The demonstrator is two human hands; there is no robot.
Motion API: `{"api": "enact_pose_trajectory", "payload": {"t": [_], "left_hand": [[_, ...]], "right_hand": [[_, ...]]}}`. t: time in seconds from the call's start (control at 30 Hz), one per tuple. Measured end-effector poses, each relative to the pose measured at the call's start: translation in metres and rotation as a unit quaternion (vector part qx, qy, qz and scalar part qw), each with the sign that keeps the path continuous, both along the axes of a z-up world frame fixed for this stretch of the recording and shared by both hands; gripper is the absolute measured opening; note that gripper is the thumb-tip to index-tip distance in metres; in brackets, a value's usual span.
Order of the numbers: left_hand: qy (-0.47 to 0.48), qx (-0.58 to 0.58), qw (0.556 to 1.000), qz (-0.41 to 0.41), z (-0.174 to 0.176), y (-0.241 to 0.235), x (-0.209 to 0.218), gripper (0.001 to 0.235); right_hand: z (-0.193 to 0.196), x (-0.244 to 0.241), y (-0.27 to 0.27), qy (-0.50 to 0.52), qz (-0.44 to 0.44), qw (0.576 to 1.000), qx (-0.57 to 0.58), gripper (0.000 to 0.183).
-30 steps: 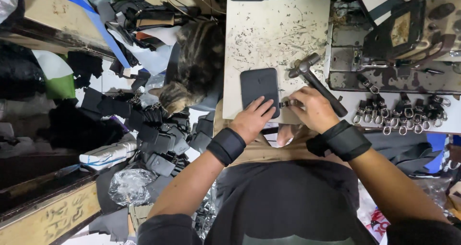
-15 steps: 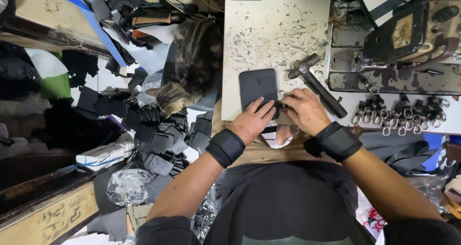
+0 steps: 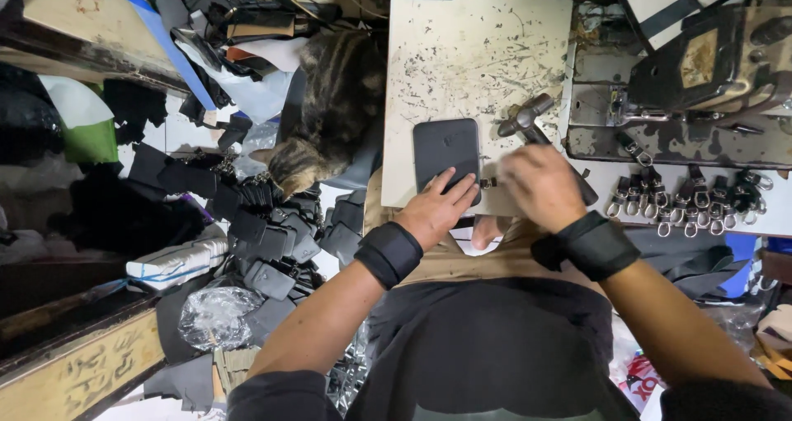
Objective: The person assembles small fabric pouches at a workbench. They hold each pouch, attach a snap or fastener to it, hammer the fastener in place, and stack the finished pouches with a pile of completed ones on the table.
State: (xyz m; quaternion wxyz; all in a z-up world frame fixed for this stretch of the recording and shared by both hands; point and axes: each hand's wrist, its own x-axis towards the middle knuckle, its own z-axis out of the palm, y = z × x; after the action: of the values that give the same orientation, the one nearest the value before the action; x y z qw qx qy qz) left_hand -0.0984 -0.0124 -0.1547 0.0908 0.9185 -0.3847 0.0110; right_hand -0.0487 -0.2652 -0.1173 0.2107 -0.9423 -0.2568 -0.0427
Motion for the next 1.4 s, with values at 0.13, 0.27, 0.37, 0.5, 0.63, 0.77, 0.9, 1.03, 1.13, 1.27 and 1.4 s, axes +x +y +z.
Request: {"api": "enact_pose_trajectory", "payload": {"t": [0.13,0.27,0.37,0.5,0.63,0.77,0.9,1.03,1.13,1.27,1.4], "left_hand": [[0.003,0.009,1.000,-0.002,0.003,-0.001,0.000,0.064],[-0.010,0.013,1.000,0.006,0.002,-0.004,0.000,0.060],[0.036,-0.012,0.999,0.016,0.008,-0.002,-0.002,0.059],[0.015,-0.035,0.999,0.003,-0.050,0.005,0.010,0.052],[-0.010,-0.037,0.999,-0.008,-0.012,0.013,0.015,0.059],[0.000,-0.042,0.999,0.000,-0.050,0.008,0.018,0.064],[0.028,-0.042,0.998,0.022,-0.045,0.009,0.017,0.064],[0.008,-0.013,1.000,-0.008,-0.032,0.012,0.018,0.062],[0.053,-0.046,0.996,0.046,-0.065,0.012,0.017,0.069],[-0.012,-0.057,0.998,-0.020,-0.061,0.017,0.022,0.055],[-0.024,-0.095,0.994,-0.037,-0.076,0.020,0.025,0.056]], "right_hand": [[-0.002,0.003,-0.031,-0.065,-0.114,0.991,-0.032,0.040],[0.000,0.005,-0.034,0.029,-0.155,0.987,-0.042,0.047],[-0.005,0.008,-0.038,0.082,-0.172,0.981,-0.045,0.042],[0.025,-0.014,-0.025,0.177,-0.196,0.964,-0.023,0.037],[0.035,-0.038,-0.009,0.227,-0.155,0.961,-0.036,0.028],[0.031,-0.046,0.000,0.243,-0.106,0.962,-0.065,0.028],[0.043,-0.051,0.019,0.238,-0.068,0.960,-0.133,0.031],[0.042,-0.045,0.016,0.257,-0.032,0.955,-0.143,0.037],[0.054,-0.045,0.015,0.236,-0.024,0.961,-0.144,0.034],[0.043,-0.044,0.012,0.237,0.009,0.954,-0.184,0.040],[0.047,-0.044,0.008,0.197,0.028,0.961,-0.193,0.039]]}}
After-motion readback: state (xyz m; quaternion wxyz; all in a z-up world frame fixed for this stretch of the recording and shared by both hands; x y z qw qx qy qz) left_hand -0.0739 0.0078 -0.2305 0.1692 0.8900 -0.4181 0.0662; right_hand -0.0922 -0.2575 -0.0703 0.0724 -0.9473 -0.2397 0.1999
